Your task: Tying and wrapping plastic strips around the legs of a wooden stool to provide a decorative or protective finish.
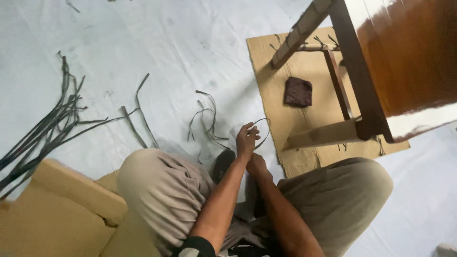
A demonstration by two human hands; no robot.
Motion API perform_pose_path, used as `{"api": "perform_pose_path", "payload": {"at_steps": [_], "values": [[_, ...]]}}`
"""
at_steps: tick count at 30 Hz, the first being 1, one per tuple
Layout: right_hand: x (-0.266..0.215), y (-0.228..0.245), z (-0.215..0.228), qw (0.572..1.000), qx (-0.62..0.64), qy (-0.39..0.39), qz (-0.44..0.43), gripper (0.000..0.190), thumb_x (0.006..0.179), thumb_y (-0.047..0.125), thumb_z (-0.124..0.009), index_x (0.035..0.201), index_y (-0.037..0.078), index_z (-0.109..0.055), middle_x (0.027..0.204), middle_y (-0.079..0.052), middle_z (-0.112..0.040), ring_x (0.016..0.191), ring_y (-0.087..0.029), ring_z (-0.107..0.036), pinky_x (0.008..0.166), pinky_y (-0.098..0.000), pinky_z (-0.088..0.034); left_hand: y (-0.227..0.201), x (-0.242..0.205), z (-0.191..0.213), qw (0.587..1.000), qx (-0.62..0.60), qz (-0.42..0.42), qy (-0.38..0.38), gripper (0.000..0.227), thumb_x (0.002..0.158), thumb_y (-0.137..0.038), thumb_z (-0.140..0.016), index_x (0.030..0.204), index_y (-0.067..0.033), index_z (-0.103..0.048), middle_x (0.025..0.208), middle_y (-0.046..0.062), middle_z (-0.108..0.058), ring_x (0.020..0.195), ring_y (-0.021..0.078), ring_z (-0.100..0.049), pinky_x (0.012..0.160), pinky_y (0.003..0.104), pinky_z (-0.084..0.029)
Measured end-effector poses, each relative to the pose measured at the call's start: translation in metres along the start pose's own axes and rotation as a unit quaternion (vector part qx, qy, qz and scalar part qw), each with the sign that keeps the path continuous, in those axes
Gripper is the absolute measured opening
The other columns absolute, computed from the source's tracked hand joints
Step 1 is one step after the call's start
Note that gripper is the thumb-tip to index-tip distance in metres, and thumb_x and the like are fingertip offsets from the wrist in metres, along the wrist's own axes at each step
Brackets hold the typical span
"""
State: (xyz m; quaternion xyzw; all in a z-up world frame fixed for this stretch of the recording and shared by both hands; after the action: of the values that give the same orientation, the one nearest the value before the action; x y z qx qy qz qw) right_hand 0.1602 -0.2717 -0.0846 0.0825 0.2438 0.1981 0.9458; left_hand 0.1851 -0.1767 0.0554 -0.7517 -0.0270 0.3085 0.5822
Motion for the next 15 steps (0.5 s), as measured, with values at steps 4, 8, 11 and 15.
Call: {"api": "perform_pose_path", "payload": {"at_steps": [4,8,11,15], "values": [[-0.050,-0.050,-0.001,0.974,0.156,-0.011,-0.165,0.022,0.085,0.022,-0.068,0.090,0.002,-0.073,0.078,-0.018,-0.073,0.085,-0.041,-0.076,0.070,-0.0511,-0.061,0.021,-0.002,-0.039,0.998,-0.006,0.019,0.065,0.049,0.100,-0.030,-0.069,0.140,-0.0043,-0.059,0.104,0.012,-0.075,0.079,0.0172,-0.074,0.073,0.030,-0.059],[-0.078,-0.038,0.033,0.922,0.305,-0.073,-0.229,0.021,0.084,0.021,-0.067,0.089,0.001,-0.073,0.071,-0.017,-0.068,0.074,-0.036,-0.071,0.064,-0.0469,-0.058,0.036,-0.024,-0.067,0.982,0.148,0.008,0.120,0.041,0.099,-0.039,-0.065,0.135,-0.0190,-0.065,0.120,0.009,-0.073,0.108,0.0262,-0.072,0.094,0.043,-0.057],[-0.103,-0.047,0.053,0.870,0.402,-0.122,-0.257,0.021,0.084,0.020,-0.066,0.089,0.000,-0.072,0.065,-0.016,-0.065,0.066,-0.033,-0.067,0.059,-0.0438,-0.057,0.065,-0.032,-0.078,0.947,0.257,-0.038,0.188,0.035,0.100,-0.043,-0.056,0.123,-0.0209,-0.069,0.116,0.009,-0.073,0.113,0.0339,-0.069,0.099,0.051,-0.054],[-0.122,-0.066,0.077,0.792,0.517,-0.182,-0.268,0.021,0.083,0.018,-0.065,0.088,-0.001,-0.072,0.058,-0.015,-0.060,0.055,-0.028,-0.063,0.053,-0.0397,-0.054,0.062,-0.040,-0.098,0.878,0.326,-0.195,0.291,0.031,0.102,-0.040,-0.050,0.106,-0.0163,-0.069,0.102,0.015,-0.075,0.104,0.0438,-0.069,0.092,0.056,-0.054]]}}
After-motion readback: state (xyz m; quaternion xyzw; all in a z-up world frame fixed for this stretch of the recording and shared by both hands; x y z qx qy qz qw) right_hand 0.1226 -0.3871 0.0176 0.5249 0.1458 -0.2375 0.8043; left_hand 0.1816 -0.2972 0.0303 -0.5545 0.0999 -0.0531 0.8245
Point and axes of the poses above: each hand's wrist, its own x-axis towards the middle knuckle, its own z-axis out of the back of the hand, y = z × x, the point moved 5 cm from there along x, towards the middle knuckle
